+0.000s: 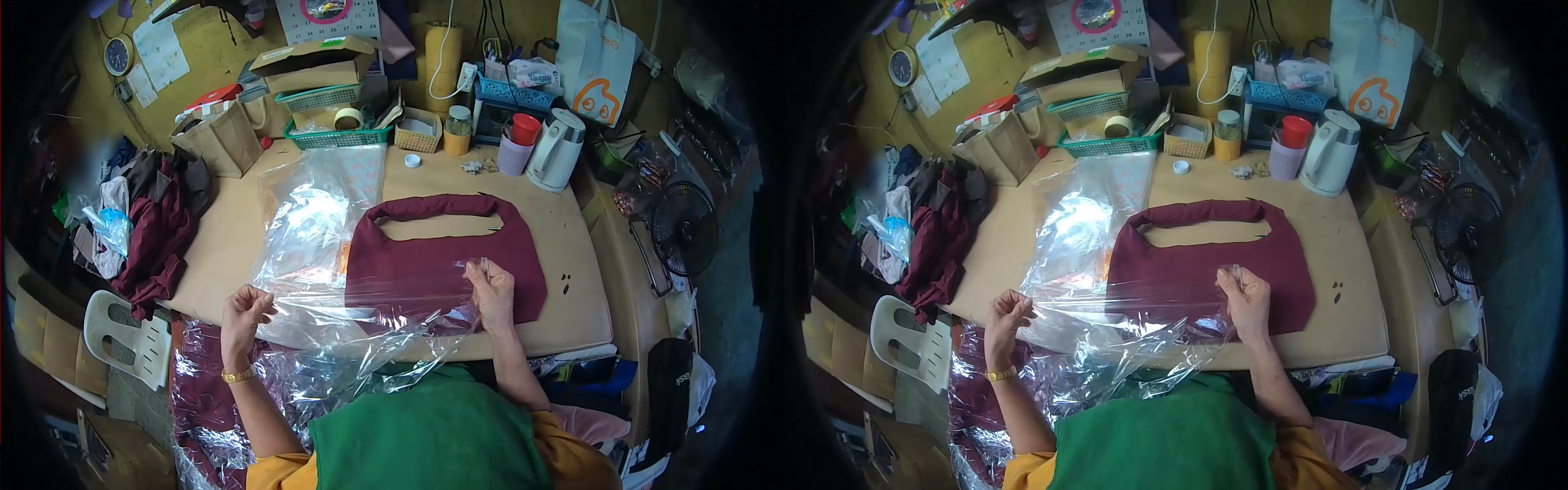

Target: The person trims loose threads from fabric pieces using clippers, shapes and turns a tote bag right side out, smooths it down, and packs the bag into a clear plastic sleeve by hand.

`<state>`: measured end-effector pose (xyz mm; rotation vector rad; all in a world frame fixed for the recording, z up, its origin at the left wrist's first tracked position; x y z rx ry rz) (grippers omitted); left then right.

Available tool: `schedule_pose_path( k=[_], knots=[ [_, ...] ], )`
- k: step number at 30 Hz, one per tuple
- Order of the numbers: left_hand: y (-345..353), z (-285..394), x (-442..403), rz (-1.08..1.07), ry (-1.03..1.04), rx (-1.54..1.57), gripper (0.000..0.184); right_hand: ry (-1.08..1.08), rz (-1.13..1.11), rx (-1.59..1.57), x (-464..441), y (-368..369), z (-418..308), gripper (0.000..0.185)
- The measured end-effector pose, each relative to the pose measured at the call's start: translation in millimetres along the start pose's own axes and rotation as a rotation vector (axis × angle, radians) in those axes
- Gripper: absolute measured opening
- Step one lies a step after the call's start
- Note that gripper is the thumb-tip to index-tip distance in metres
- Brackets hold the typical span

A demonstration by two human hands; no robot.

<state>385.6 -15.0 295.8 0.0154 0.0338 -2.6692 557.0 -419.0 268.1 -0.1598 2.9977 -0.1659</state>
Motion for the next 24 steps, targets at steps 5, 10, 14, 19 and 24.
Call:
schedule_pose_path(
  k=[5,10,14,19,24],
  knots=[
    [-7.9,-13.0,4.1,0.191,-0.031,0.000,0.041,-0.036,-0.008,0.149,2.2,-4.4,2.1,0.038],
    [-2.1,-16.6,6.0,0.245,-0.018,0.010,0.044,-0.060,0.009,0.237,3.5,-0.1,-6.3,0.035],
    [32.2,-9.4,5.9,0.295,0.240,0.253,0.034,-0.072,0.148,-0.153,-3.9,-13.5,8.9,0.020],
    [62.2,-32.7,10.2,0.094,0.085,0.480,0.030,0.064,0.121,-0.186,-9.1,-33.2,40.2,0.028],
    [123.5,-24.3,35.9,-0.795,-0.290,-0.039,0.011,0.130,0.303,-0.251,-22.9,-55.2,39.3,0.036]
  ],
)
Point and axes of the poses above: each hand's wrist, its own x-axis away from the middle knuckle, its own y-axis out of the palm, z = x × y, the point moved 6 cm from there along -x, towards the middle knuckle, and after that the axes turned 12 degrees about x, right-handed, at the moved point
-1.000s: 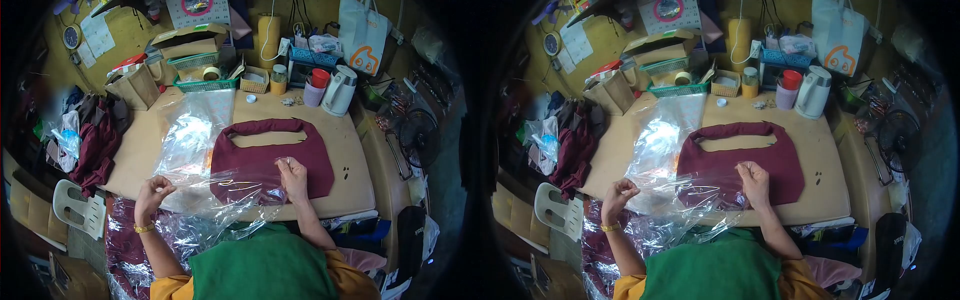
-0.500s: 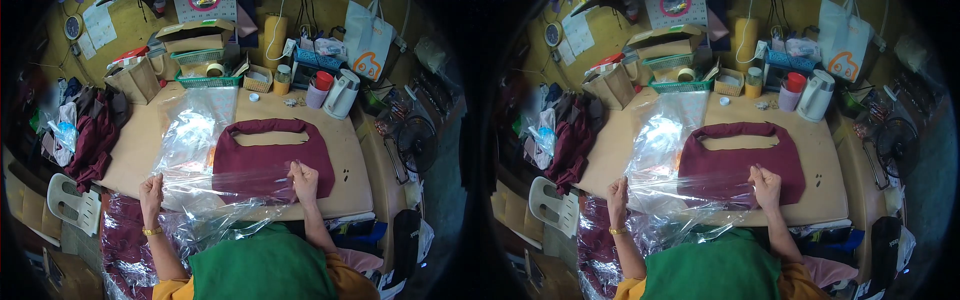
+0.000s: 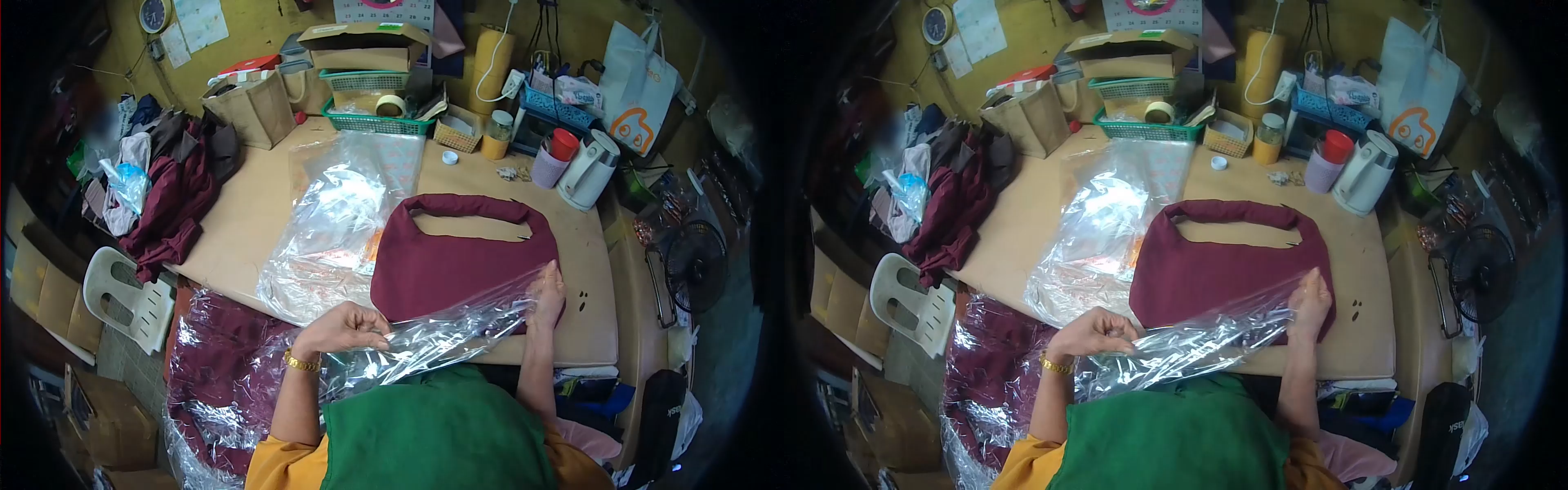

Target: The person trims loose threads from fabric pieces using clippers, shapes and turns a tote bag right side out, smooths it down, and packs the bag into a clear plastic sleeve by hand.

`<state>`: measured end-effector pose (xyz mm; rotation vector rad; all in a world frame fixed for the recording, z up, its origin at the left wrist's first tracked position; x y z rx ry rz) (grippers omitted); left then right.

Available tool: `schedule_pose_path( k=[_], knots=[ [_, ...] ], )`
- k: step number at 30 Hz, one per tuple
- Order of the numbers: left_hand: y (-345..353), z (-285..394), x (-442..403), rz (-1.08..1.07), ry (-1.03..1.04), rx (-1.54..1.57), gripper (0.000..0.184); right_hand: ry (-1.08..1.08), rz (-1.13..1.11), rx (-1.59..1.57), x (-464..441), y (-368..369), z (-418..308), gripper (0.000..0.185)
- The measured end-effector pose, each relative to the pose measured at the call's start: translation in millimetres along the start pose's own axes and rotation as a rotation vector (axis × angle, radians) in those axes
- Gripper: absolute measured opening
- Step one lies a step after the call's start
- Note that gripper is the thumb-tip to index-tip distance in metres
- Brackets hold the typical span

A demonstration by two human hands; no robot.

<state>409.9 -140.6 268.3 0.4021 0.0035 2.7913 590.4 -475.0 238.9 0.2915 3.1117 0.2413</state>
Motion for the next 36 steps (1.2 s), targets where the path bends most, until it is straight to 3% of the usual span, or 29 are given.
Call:
schedule_pose_path(
  k=[1,3,5,6,7,8,9,10,13,14,15,16,17,18,19,20,21,22,23,24,26,27,29,30,31,32,33,34,36],
  knots=[
    [-1.8,-2.5,0.1,0.005,0.003,-0.001,0.011,0.027,-0.096,-0.091,0.9,0.2,-4.1,0.033],
    [-31.6,3.5,2.2,0.371,0.355,0.016,0.011,0.052,-0.190,-0.183,-2.6,-13.2,-4.4,0.031],
    [-65.9,5.4,15.6,0.744,0.572,0.126,0.010,-0.129,-0.842,0.362,13.3,0.6,-3.9,0.021],
    [-68.2,3.6,13.5,0.639,0.650,0.441,0.007,-0.161,-1.092,0.389,25.5,5.7,-7.0,0.012],
    [-69.2,2.2,11.7,0.520,0.718,0.752,0.005,-0.161,-1.094,0.388,28.4,13.4,-3.8,0.012],
    [-66.4,8.1,15.8,0.521,0.717,0.751,0.005,-0.179,-0.841,0.230,25.4,21.1,-9.7,0.014],
    [-52.3,11.3,15.3,0.495,0.415,0.630,0.005,-0.193,-0.583,0.076,20.1,17.9,-14.5,0.018],
    [-35.9,15.2,19.3,0.458,0.116,0.501,0.006,-0.192,-0.580,0.076,14.5,16.6,-12.4,0.018],
    [17.6,22.4,5.8,-0.214,0.003,-0.023,0.014,0.068,-0.799,-0.740,-4.1,14.5,-3.9,0.030],
    [1.9,4.7,1.5,-0.217,0.004,-0.027,0.014,0.222,-0.815,-0.674,10.7,23.6,-14.2,0.029],
    [-38.1,-7.4,0.4,0.043,0.167,0.111,0.017,0.218,-0.812,-0.675,18.6,24.5,-29.0,0.029],
    [-67.1,-11.5,5.5,0.303,0.327,0.252,0.019,-0.007,-1.155,0.038,42.1,35.3,-35.9,0.030],
    [-72.1,8.3,9.8,0.477,0.531,0.714,0.020,-0.242,-1.392,0.794,59.1,36.7,-24.7,0.031],
    [-71.3,4.0,11.6,0.372,0.523,1.008,0.017,-0.147,-1.419,0.765,64.2,35.9,-21.2,0.031],
    [-67.7,2.9,15.8,0.295,0.387,0.914,0.017,-0.147,-1.419,0.763,66.4,37.5,-14.0,0.031],
    [-63.5,1.4,21.2,0.208,0.261,0.805,0.019,-0.068,-1.065,0.255,48.6,38.0,-20.8,0.030],
    [-57.4,-2.7,27.3,0.155,0.020,0.307,0.023,0.008,-0.678,-0.226,30.0,25.2,-23.8,0.030],
    [-42.2,-2.1,22.4,-0.229,-0.040,0.049,0.032,0.092,-0.519,-0.456,19.9,16.9,-22.8,0.031],
    [-46.3,-14.1,19.8,-0.230,-0.041,0.050,0.032,0.094,-0.517,-0.455,18.6,11.2,-13.9,0.031],
    [-57.5,-22.9,15.0,-0.070,-0.005,0.004,0.034,0.270,-0.658,-0.488,25.1,16.4,2.6,0.031],
    [-79.0,-9.0,17.3,0.320,0.384,0.314,0.029,-0.137,-1.272,0.602,41.2,20.9,1.2,0.024],
    [-76.6,-4.8,17.6,0.318,0.382,0.314,0.029,-0.136,-1.270,0.601,44.1,20.6,-1.1,0.024],
    [-75.4,7.6,20.2,0.130,0.527,1.118,0.036,-0.058,-1.424,0.451,61.3,26.8,-0.1,0.015],
    [-65.5,9.4,17.5,0.075,0.408,0.765,0.031,-0.149,-1.180,0.028,52.1,31.0,-10.0,0.020],
    [-55.2,10.8,16.0,0.008,0.330,0.321,0.027,0.076,-0.746,-0.265,32.8,20.8,-5.1,0.029],
    [-45.0,11.7,15.9,-0.084,0.304,-0.061,0.025,0.082,-0.851,-0.457,21.0,17.9,-5.0,0.036],
    [-31.3,5.5,16.3,-0.146,0.009,-0.037,0.029,0.090,-0.949,-0.649,8.2,12.5,1.2,0.044],
    [-33.1,-2.8,10.7,-0.149,0.008,-0.036,0.029,0.221,-0.853,-0.557,5.5,7.9,29.2,0.039],
    [-81.4,-5.2,4.2,0.359,0.561,0.607,0.035,-0.357,-1.229,0.529,44.0,37.7,-19.6,0.023]
  ],
)
Point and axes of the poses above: each hand's wrist, its own x-axis away from the middle knuckle, its own y-axis out of the palm, z = x × y, the point moved 6 cm from there along -x, towards the middle knuckle, and after that the axes turned 12 degrees about x, right-handed, at the moved point
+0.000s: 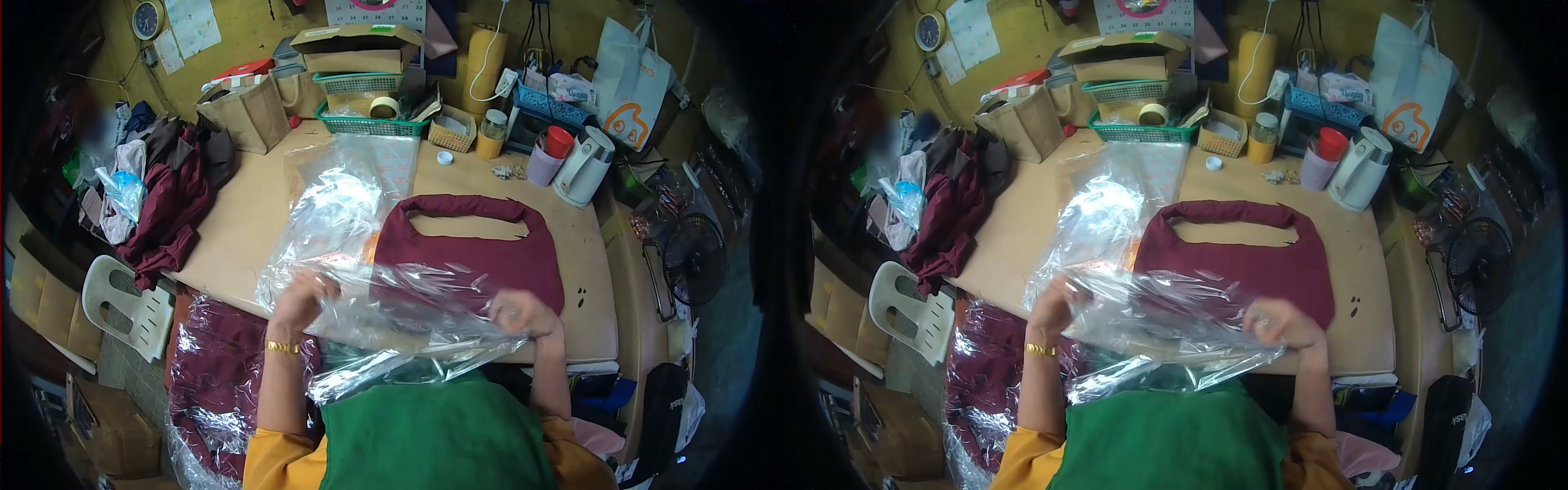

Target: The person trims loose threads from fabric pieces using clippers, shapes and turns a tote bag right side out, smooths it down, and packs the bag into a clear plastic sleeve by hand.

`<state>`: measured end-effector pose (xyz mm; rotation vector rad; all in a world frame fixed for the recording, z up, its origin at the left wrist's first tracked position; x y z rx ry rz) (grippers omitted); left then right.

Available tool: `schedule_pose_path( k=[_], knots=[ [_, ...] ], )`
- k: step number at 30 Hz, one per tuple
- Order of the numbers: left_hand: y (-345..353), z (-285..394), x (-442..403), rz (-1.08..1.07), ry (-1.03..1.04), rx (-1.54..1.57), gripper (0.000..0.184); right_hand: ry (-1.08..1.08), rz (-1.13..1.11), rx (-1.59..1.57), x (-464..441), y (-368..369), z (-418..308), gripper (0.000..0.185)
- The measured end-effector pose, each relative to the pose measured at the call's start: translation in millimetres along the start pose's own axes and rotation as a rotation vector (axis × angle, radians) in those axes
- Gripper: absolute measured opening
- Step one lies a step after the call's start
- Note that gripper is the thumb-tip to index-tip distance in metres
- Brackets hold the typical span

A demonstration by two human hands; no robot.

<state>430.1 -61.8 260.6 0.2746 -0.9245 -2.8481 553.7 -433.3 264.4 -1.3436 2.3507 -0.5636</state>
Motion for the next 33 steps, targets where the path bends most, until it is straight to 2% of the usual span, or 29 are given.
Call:
schedule_pose_path(
  k=[1,3,4,5,7,8,9,10,11,12,13,14,15,16,17,18,19,20,21,23,24,25,26,27,28,29,30,32,33],
  knots=[
    [-7.4,-0.2,-2.0,-0.001,-0.001,-0.001,0.035,0.000,0.001,-0.001,3.7,-0.3,2.4,0.023],
    [12.0,3.4,0.3,-0.334,-0.305,0.751,0.041,0.186,-0.156,-0.126,16.1,13.8,25.6,0.010],
    [-6.7,-2.4,16.9,0.185,-0.174,0.188,0.038,-0.065,0.177,-0.497,11.7,2.7,41.2,0.011],
    [8.1,3.3,17.4,0.186,-0.173,0.189,0.038,0.115,0.798,-0.867,13.2,-11.6,25.5,0.012],
    [50.8,-10.7,21.6,-0.467,-0.484,-0.609,0.038,-0.142,0.665,-1.225,12.4,-21.3,45.8,0.019],
    [10.9,-17.9,16.1,-0.333,-0.622,-0.831,0.031,-0.142,0.667,-1.225,16.2,-24.8,47.4,0.019],
    [9.6,-20.6,13.4,-0.336,-0.624,-0.833,0.031,-0.050,0.386,-1.021,11.6,-14.1,41.6,0.019],
    [12.1,-4.2,1.7,-0.123,-0.321,-0.272,0.028,0.039,0.112,-0.807,10.1,0.9,37.6,0.019],
    [0.9,11.8,-3.1,0.092,-0.008,0.284,0.025,0.039,0.114,-0.809,11.6,0.8,31.2,0.019],
    [-0.3,10.1,-6.1,0.047,-0.096,0.482,0.024,0.036,-0.039,-0.550,12.1,9.3,18.0,0.019],
    [-2.3,13.8,-1.7,0.045,-0.096,0.480,0.024,0.032,-0.188,-0.286,11.2,20.0,10.3,0.020],
    [5.8,15.5,9.1,0.092,-0.270,0.053,0.023,-0.056,0.164,-0.684,6.9,11.4,12.0,0.022],
    [20.9,11.5,8.7,-0.134,-0.378,-0.208,0.022,-0.031,0.441,-1.086,6.6,-1.2,17.5,0.018],
    [35.8,8.5,10.6,-0.390,-0.423,-0.466,0.020,-0.139,0.386,-1.256,6.6,-8.6,31.0,0.017],
    [38.6,5.3,10.2,-0.392,-0.424,-0.467,0.020,-0.247,0.328,-1.425,0.3,-15.9,23.1,0.016],
    [26.9,5.5,7.0,-0.151,-0.409,-0.577,0.017,-0.247,0.334,-1.426,0.9,-17.9,17.2,0.016],
    [14.0,8.4,6.7,0.090,-0.387,-0.684,0.014,-0.041,0.216,-1.071,0.7,-9.1,10.8,0.015],
    [-13.1,3.3,-5.7,-0.024,-0.073,-0.054,0.008,0.065,0.169,-0.892,1.6,-4.3,8.4,0.015],
    [-20.6,0.6,-11.4,0.047,-0.066,0.364,0.006,0.159,0.107,-0.712,3.0,0.6,6.0,0.014],
    [-5.2,-1.1,-10.9,-0.309,-0.327,0.756,0.009,0.193,-0.340,-0.222,9.4,23.0,14.0,0.013],
    [7.6,4.3,-6.6,-0.308,-0.329,0.759,0.009,0.164,0.048,-0.339,10.9,9.9,23.2,0.010],
    [20.0,5.8,2.7,-0.347,-0.329,0.141,0.017,-0.162,0.289,-0.886,7.9,-0.4,21.4,0.020],
    [23.9,6.4,6.9,-0.365,-0.310,-0.480,0.025,-0.123,0.457,-1.062,9.3,-9.5,32.1,0.025],
    [10.7,-14.0,10.0,-0.460,-0.529,-0.609,0.039,-0.081,0.629,-1.236,13.7,-15.4,44.8,0.030],
    [0.5,-13.1,6.5,-0.320,-0.574,-0.717,0.034,-0.080,0.631,-1.238,14.9,-15.8,48.9,0.030],
    [-6.0,-9.9,3.5,-0.178,-0.616,-0.823,0.030,0.012,0.419,-1.379,9.8,-3.3,48.8,0.031],
    [-5.2,-13.9,2.2,-0.183,-0.620,-0.824,0.030,0.105,0.199,-1.509,8.6,9.3,45.6,0.032],
    [-6.9,10.5,-12.7,0.081,0.020,0.305,0.022,0.053,-0.247,-0.541,8.4,17.6,26.4,0.030],
    [-11.2,10.5,-13.1,0.080,0.019,0.305,0.022,0.007,-0.467,-0.319,9.4,29.8,18.1,0.030]
  ],
)
Point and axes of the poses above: each hand's wrist, its own x-axis away from the middle knuckle, its own y-axis out of the palm, z = x × y, the point moved 6 cm from there along -x, towards the middle knuckle, and after that the axes turned 12 degrees about x, right-handed, at the moved point
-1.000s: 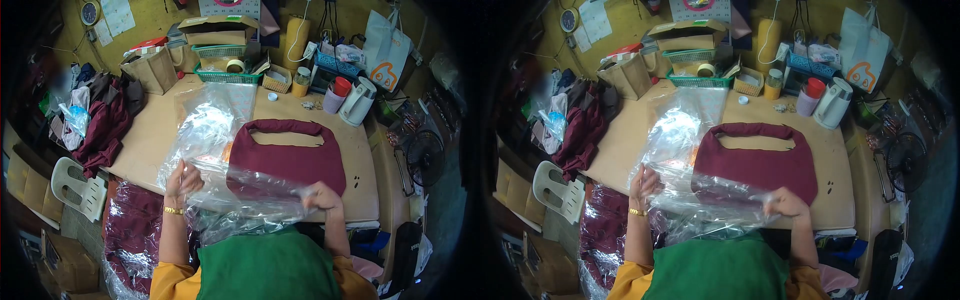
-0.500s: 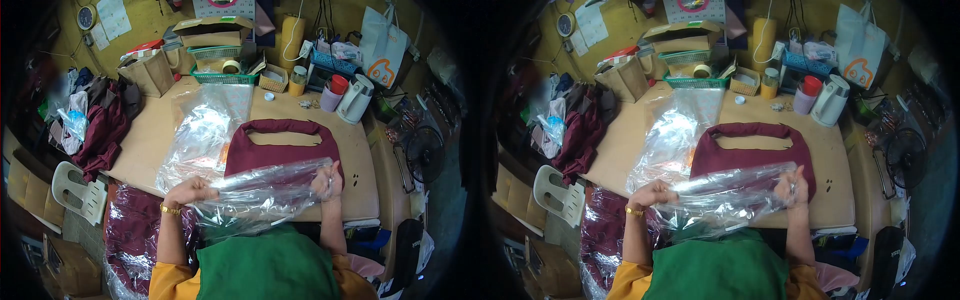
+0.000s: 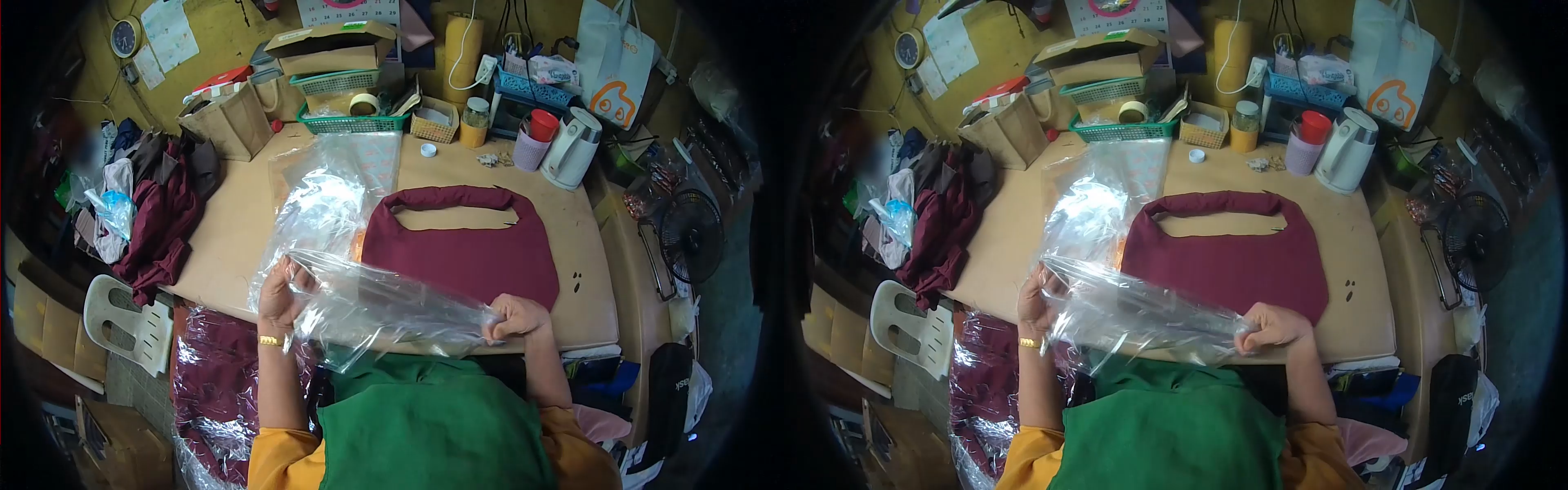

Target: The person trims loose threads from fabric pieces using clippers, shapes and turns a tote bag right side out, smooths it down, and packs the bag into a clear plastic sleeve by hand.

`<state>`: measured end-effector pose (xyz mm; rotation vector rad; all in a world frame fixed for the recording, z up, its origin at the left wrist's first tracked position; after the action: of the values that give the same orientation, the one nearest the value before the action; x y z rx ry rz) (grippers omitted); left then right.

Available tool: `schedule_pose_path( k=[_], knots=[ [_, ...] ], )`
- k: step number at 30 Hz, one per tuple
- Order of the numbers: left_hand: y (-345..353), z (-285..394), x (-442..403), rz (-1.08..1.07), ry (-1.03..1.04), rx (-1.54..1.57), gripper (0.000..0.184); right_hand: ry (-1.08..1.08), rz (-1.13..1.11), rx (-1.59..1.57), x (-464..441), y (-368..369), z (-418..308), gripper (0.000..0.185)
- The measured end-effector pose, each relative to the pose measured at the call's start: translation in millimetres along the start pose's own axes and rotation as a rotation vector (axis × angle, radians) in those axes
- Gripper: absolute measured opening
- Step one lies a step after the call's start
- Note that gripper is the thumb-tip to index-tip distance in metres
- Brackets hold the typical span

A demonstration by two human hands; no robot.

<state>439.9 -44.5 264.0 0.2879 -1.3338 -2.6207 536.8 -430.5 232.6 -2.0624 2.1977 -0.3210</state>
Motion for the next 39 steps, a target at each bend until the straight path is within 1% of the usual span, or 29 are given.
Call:
schedule_pose_path(
  k=[2,3,4,5,7,8,9,10,12,13,14,16,17,18,19,21,23,24,26,27,28,29,30,31,32,34,35,36,39],
  knots=[
    [14.5,-15.5,14.0,-0.317,-0.455,0.559,0.017,-0.012,0.132,-0.026,2.4,-1.1,-5.0,0.037],
    [-6.5,-8.6,20.5,0.059,-0.199,-0.147,0.015,-0.247,0.457,-0.359,8.8,-20.0,-2.4,0.043],
    [7.2,-16.2,20.4,-0.134,-0.405,-0.600,0.012,-0.486,0.780,-0.693,21.8,-38.7,9.7,0.049],
    [22.0,-22.2,23.3,-0.432,-0.529,-1.051,0.010,-0.725,0.672,-0.858,17.3,-40.8,5.7,0.061],
    [-0.2,-32.3,27.7,-0.378,-0.788,-1.316,0.010,-0.567,0.546,-0.846,12.0,-34.2,9.6,0.057],
    [-21.0,-21.5,15.9,-0.123,-0.446,-0.850,0.012,-0.409,0.419,-0.828,5.6,-24.7,8.0,0.054],
    [-32.1,-3.4,11.2,0.117,-0.108,-0.373,0.016,-0.187,0.491,-0.286,0.7,-23.6,-3.1,0.039],
    [-39.1,-4.4,9.7,0.116,-0.109,-0.372,0.016,0.031,0.488,0.259,-4.0,-22.2,-14.0,0.027],
    [-13.9,-8.1,5.6,-0.031,-0.208,0.447,0.018,0.161,-0.052,0.058,-19.5,10.0,-27.4,0.023],
    [7.0,-8.8,17.5,-0.253,-0.248,0.512,0.022,0.021,0.063,0.089,-16.2,5.8,-24.6,0.032],
    [17.4,-0.1,25.8,-0.253,-0.245,0.511,0.022,0.020,0.060,0.089,-14.6,10.0,-14.8,0.032],
    [13.0,-4.9,38.7,-0.196,-0.455,-0.666,0.033,-0.638,0.583,-0.639,8.8,-22.7,-21.8,0.045],
    [1.1,-23.6,40.1,-0.437,-0.564,-0.818,0.049,-0.704,0.433,-0.696,9.8,-22.6,-22.6,0.052],
    [-28.5,-36.3,46.1,-0.381,-0.822,-0.917,0.047,-0.708,0.433,-0.693,7.1,-21.6,-26.4,0.052],
    [-39.3,-32.3,45.3,-0.283,-0.695,-0.907,0.040,-0.709,0.278,-0.810,-0.1,-12.7,-34.3,0.052],
    [-29.8,-30.0,42.6,-0.192,-0.566,-0.890,0.036,-0.385,0.229,-1.216,5.6,6.3,-7.6,0.051],
    [-12.6,-9.4,38.5,0.268,-0.027,-0.054,0.027,-0.101,0.229,-0.235,3.2,4.2,-3.6,0.035],
    [-17.0,-9.0,35.3,0.265,-0.027,-0.051,0.027,-0.019,0.031,0.109,-11.9,16.6,-37.4,0.030],
    [4.9,-15.0,33.0,-0.305,-0.342,0.523,0.016,0.041,0.041,0.015,-1.9,11.6,-12.1,0.026],
    [2.1,-12.5,36.8,-0.182,-0.369,0.494,0.017,0.100,0.049,-0.082,3.7,10.4,8.4,0.023],
    [1.8,-13.5,43.9,-0.179,-0.368,0.495,0.017,-0.259,0.288,-0.356,10.8,-0.1,7.0,0.034],
    [-5.1,-15.4,52.8,-0.174,-0.295,-0.010,0.019,-0.314,0.464,-0.504,14.9,-9.4,4.5,0.041],
    [9.8,-20.1,51.8,-0.299,-0.448,-0.396,0.023,-0.366,0.641,-0.650,17.3,-18.6,-0.3,0.048],
    [24.2,-23.5,52.8,-0.498,-0.563,-0.785,0.026,-0.365,0.642,-0.655,9.7,-19.4,-5.8,0.048],
    [14.7,-23.4,53.1,-0.496,-0.569,-0.784,0.026,-0.562,0.516,-0.854,1.2,-19.0,-19.4,0.054],
    [-34.6,-22.0,51.7,-0.145,-0.703,-0.930,0.027,-0.759,0.383,-1.047,3.4,-21.9,-27.8,0.061],
    [-15.7,-12.7,50.0,0.020,-0.383,-0.556,0.027,-0.479,0.459,-0.986,2.9,-20.7,-14.9,0.059],
    [-13.1,-17.0,48.6,0.020,-0.389,-0.556,0.027,-0.200,0.526,-0.914,5.2,-19.9,-1.5,0.058],
    [-1.6,-4.3,46.0,-0.134,-0.287,0.041,0.024,-0.051,0.154,-0.161,-0.6,-7.7,-18.5,0.041]
  ],
)
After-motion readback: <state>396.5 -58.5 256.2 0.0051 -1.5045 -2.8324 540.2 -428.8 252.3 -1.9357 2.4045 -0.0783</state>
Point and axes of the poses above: each hand's wrist, its own x-axis away from the middle knuckle, its own y-axis out of the palm, z = x × y, the point moved 6 cm from there along -x, towards the middle knuckle, and after that the axes turned 12 degrees about x, right-handed, at the moved point
